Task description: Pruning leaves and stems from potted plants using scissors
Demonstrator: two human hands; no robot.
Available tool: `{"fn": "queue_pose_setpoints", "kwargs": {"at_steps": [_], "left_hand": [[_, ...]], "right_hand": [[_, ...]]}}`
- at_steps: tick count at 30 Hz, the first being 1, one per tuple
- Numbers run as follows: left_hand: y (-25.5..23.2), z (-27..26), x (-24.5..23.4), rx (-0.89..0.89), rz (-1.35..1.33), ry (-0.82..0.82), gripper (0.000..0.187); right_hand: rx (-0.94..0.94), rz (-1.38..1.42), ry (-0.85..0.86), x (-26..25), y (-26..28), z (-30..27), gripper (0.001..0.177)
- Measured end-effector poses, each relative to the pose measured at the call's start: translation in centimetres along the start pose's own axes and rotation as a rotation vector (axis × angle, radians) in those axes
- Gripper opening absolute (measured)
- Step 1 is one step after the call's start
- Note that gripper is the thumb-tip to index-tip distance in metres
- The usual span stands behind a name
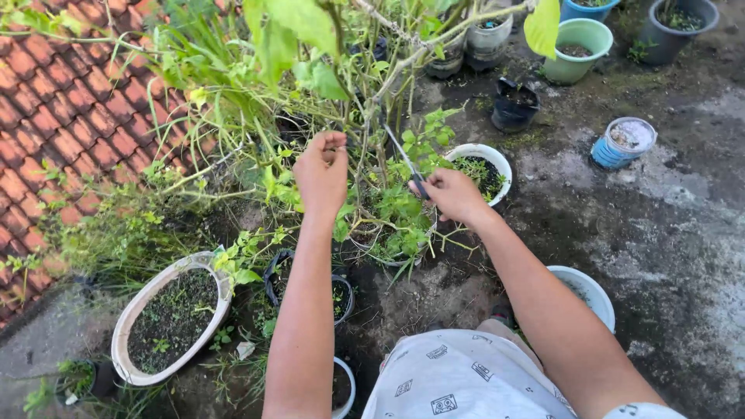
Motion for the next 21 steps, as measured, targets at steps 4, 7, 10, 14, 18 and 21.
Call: {"fn": "queue_pose_setpoints", "kwargs": {"at_steps": [4,7,10,14,18,21], "left_hand": [[-0.5,0.1,1.3,-0.092,-0.039,-0.044,0.024],[0.8,0.5,2.9,-0.142,-0.093,-0.048,0.012],[0.3,-0.4,4.0,-0.164,-0.113,-0.006,0.007],[-1.9,-2.5,4.1,-0.173,-0.083,0.077,0.016],[-2.8,-3.2,4.0,-0.211,-0.094,0.267,0.056],[0.1,-1.8,5.9,-0.207,-0.097,0.345,0.070]], "right_hand": [[-0.083,0.007,-0.047,-1.3,-0.7,-0.3,0.014],[-0.101,0.044,-0.052,-2.9,2.0,-1.4,0.013],[-0.060,0.094,0.015,-4.4,2.6,-0.1,0.017],[-0.044,0.054,0.073,-6.3,2.4,2.5,0.018],[-0.054,0.002,0.133,-7.3,3.6,3.4,0.020],[-0.054,-0.049,0.171,-7.1,4.1,3.6,0.019]]}}
Point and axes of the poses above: each hand's wrist, its own z-axis towards the middle knuckle, its own x-axis out of the palm, y = z × x, the point moved 4 cm from there along z, towards the middle knuckle, and after that the axes turned 2 degrees about -z, right-handed, at the moved point
